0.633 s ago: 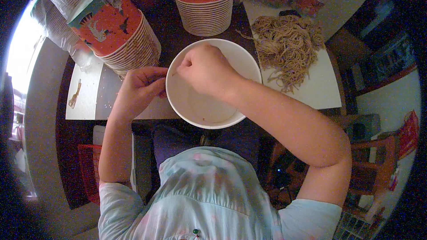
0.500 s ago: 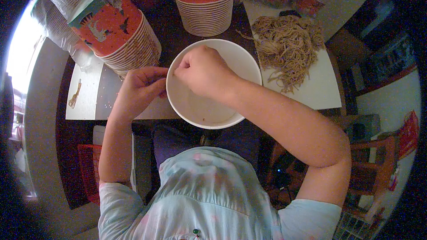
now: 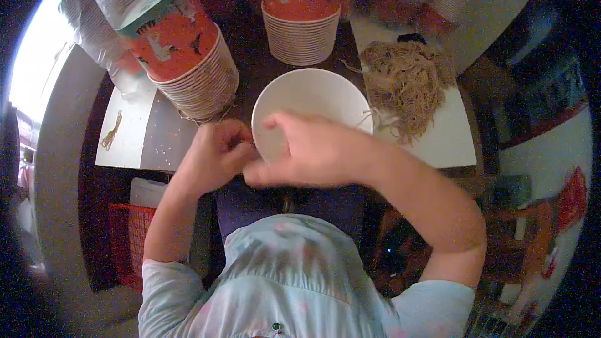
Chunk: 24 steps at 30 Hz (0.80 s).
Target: Attaching string handles to paper buckets by threading them through pre-punched holes and tying knots.
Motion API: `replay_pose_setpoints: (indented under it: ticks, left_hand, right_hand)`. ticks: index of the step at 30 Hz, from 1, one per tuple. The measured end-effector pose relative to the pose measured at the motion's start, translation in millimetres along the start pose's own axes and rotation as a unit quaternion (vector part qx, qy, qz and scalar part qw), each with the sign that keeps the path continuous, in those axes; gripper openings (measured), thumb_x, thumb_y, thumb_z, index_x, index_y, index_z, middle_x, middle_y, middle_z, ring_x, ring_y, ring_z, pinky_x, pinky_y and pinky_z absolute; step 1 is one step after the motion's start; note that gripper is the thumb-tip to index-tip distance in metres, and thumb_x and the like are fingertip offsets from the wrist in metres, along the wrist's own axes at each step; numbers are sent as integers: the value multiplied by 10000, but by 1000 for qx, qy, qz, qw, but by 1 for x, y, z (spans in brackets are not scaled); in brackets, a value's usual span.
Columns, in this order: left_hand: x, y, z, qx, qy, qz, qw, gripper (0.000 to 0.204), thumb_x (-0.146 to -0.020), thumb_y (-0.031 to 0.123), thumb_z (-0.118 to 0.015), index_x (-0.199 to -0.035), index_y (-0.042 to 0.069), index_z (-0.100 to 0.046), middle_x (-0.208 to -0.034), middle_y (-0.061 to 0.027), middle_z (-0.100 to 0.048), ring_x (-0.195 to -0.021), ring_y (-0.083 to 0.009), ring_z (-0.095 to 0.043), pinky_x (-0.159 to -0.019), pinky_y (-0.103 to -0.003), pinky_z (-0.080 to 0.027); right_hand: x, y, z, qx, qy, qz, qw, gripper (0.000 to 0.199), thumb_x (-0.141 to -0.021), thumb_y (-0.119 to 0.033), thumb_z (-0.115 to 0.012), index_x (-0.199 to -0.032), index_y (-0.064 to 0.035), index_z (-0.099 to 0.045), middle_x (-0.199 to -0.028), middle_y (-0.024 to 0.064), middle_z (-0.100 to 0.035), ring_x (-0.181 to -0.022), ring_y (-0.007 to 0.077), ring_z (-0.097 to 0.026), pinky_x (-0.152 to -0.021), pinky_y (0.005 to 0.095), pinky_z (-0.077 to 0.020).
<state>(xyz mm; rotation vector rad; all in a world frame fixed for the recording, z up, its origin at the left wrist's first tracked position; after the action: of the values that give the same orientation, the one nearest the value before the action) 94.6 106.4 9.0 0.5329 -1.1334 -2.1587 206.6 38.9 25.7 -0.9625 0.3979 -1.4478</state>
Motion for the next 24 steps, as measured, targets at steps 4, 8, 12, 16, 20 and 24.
replay_pose_setpoints:
  ticks: [4, 8, 12, 16, 20, 24]
  left_hand:
    - [30, -2, -4, 107, -47, 19, 993, 130, -748, 90, -577, -775, -33, -609, -615, -102, -583, -521, -181, -526, -507, -300, -428]
    - [43, 20, 0, 139, -33, -139, 980, 69, -794, 35, -531, -766, -13, -573, -819, -59, -601, -766, -110, -541, -623, -240, -427]
    - [31, 15, -7, 359, 1, -128, 925, 85, -877, 27, -498, -820, 2, -557, -919, -52, -613, -870, -116, -571, -712, -229, -474]
    - [13, -7, -31, 506, -65, 18, 860, 84, -900, 81, -526, -902, 12, -574, -915, -53, -638, -788, -93, -596, -694, -228, -497]
    - [16, -7, -31, 474, -57, 23, 878, 120, -868, 83, -579, -947, -7, -583, -889, -42, -642, -796, -85, -601, -697, -222, -493]
    - [24, 1, -32, 416, -52, -11, 908, 143, -860, 103, -621, -951, -2, -590, -854, -21, -641, -764, -70, -599, -674, -213, -482]
  right_hand:
    - [30, -11, -3, 197, 28, 49, 979, 606, -681, -271, -765, -1170, -23, -506, -803, 118, -610, -765, 272, -611, -678, 349, -479]
    - [26, -4, 16, 220, 90, 103, 966, 300, -655, -184, -736, -878, -34, -602, -762, 116, -585, -725, 291, -592, -661, 382, -466]
    - [24, -21, 21, 274, 132, 208, 930, 179, -667, -138, -703, -774, -42, -596, -762, 121, -589, -741, 326, -582, -649, 400, -461]
    - [25, -43, 22, 257, 91, 260, 926, 149, -693, -139, -692, -753, -35, -604, -733, 115, -581, -723, 296, -585, -641, 383, -459]
    - [12, -73, 27, 128, -13, 243, 962, 89, -741, -119, -640, -732, -34, -615, -702, 92, -573, -677, 253, -575, -631, 340, -457]
    - [-8, -64, 36, 183, 163, 312, 918, 96, -714, -120, -644, -746, -32, -623, -764, 85, -575, -755, 255, -568, -681, 352, -461]
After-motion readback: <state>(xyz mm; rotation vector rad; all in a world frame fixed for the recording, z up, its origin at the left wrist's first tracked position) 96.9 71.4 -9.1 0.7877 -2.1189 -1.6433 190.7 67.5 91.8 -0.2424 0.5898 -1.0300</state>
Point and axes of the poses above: each hand's wrist, its own x-axis away from the middle knuckle, its own z-axis out of the back of the hand, y = z × x, the point moved 8 cm from there along -x, towards the middle knuckle
